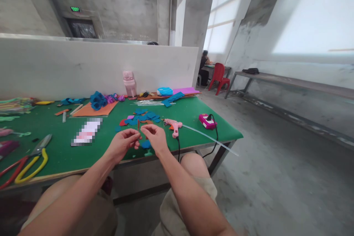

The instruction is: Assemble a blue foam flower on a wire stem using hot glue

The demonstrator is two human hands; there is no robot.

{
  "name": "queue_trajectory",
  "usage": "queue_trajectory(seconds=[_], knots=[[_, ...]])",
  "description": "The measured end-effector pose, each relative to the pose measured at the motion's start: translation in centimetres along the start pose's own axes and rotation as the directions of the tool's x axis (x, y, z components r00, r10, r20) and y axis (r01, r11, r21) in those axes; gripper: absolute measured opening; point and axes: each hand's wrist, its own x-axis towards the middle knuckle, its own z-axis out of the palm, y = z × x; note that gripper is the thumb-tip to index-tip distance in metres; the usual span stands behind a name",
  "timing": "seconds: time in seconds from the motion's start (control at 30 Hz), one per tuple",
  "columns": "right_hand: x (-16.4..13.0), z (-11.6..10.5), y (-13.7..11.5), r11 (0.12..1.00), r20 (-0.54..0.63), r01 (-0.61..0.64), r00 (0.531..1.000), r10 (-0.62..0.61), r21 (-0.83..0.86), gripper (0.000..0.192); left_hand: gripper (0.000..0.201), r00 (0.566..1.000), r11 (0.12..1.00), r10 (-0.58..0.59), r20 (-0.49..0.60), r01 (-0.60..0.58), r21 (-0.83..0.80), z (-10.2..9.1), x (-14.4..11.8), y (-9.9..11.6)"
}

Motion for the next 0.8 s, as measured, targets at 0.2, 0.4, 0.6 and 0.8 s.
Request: queue_trajectory(seconds=[0.2, 0.4, 0.6, 0.8], knots=[[-0.6, 0.8, 0.2, 0.945, -0.048, 0.142, 0.985, -0.163, -0.293, 0.024, 0.026, 0.998, 0.999, 0.042, -0.039, -0.041, 0.016, 0.3, 0.1, -0.7], [-0.6, 0.9, 0.2, 0.931, -0.058, 0.16, 0.98, -0.189, -0.329, 0.022, 0.025, 0.998, 0.998, 0.055, -0.031, -0.054, 0.015, 0.0, 0.3, -1.1], [-1.0, 0.6, -0.3, 0.857, 0.014, 0.278, 0.953, -0.302, -0.433, 0.022, 0.027, 0.999, 0.999, 0.035, -0.032, -0.034, 0.017, 0.2, 0.2, -1.1], [-1.4, 0.6, -1.1, 0.759, 0.037, 0.368, 0.909, -0.415, -0.538, 0.021, 0.026, 1.0, 0.999, 0.019, -0.019, -0.02, -0.048, 0.1, 0.3, -1.1]])
